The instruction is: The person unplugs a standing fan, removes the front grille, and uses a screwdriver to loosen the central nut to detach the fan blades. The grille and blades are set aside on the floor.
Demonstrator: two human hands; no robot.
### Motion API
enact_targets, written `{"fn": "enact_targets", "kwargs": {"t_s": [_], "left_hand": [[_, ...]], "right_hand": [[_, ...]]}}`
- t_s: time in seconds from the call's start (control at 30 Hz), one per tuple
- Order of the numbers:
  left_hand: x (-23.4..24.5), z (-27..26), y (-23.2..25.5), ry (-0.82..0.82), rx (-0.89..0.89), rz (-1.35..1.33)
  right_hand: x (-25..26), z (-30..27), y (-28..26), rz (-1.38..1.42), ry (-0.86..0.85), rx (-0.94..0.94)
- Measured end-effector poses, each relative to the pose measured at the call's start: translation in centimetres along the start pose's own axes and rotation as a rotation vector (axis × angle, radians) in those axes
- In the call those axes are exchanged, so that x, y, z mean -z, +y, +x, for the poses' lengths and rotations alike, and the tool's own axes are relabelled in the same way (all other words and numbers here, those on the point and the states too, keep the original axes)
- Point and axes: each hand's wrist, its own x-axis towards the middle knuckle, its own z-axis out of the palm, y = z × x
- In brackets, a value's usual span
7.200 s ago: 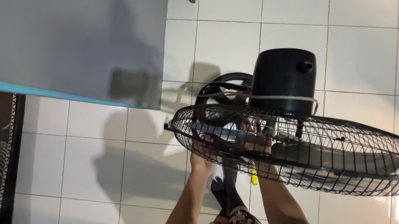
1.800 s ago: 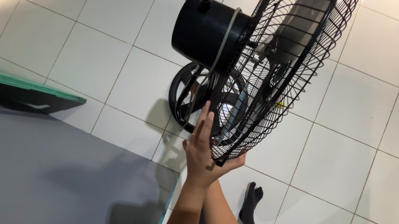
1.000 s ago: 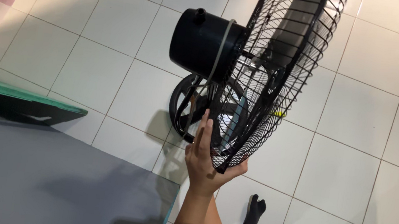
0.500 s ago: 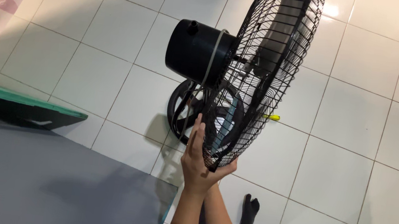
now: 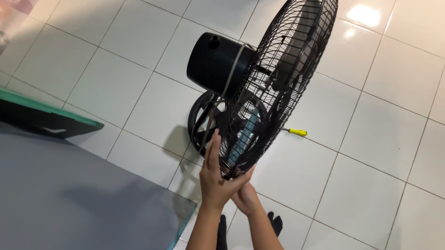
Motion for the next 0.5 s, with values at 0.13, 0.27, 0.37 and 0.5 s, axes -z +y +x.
{"fn": "enact_targets", "kwargs": {"t_s": [0.13,0.27,0.37,0.5], "left_hand": [[0.1,-0.3,0.7,0.006,0.029,0.022],[0.2,-0.8,1.3,0.015,0.071,0.013],[0.2,-0.7,2.0,0.046,0.083,0.019],[0.8,-0.8,2.9,0.077,0.060,0.075]], "right_hand": [[1.1,-1.3,-1.7,-0.031,-0.001,-0.066],[1.6,-2.8,-3.9,-0.107,0.085,-0.111],[1.1,-4.0,-6.9,-0.142,0.108,-0.121],[-0.5,-5.9,-11.2,-0.265,0.118,-0.130]]}}
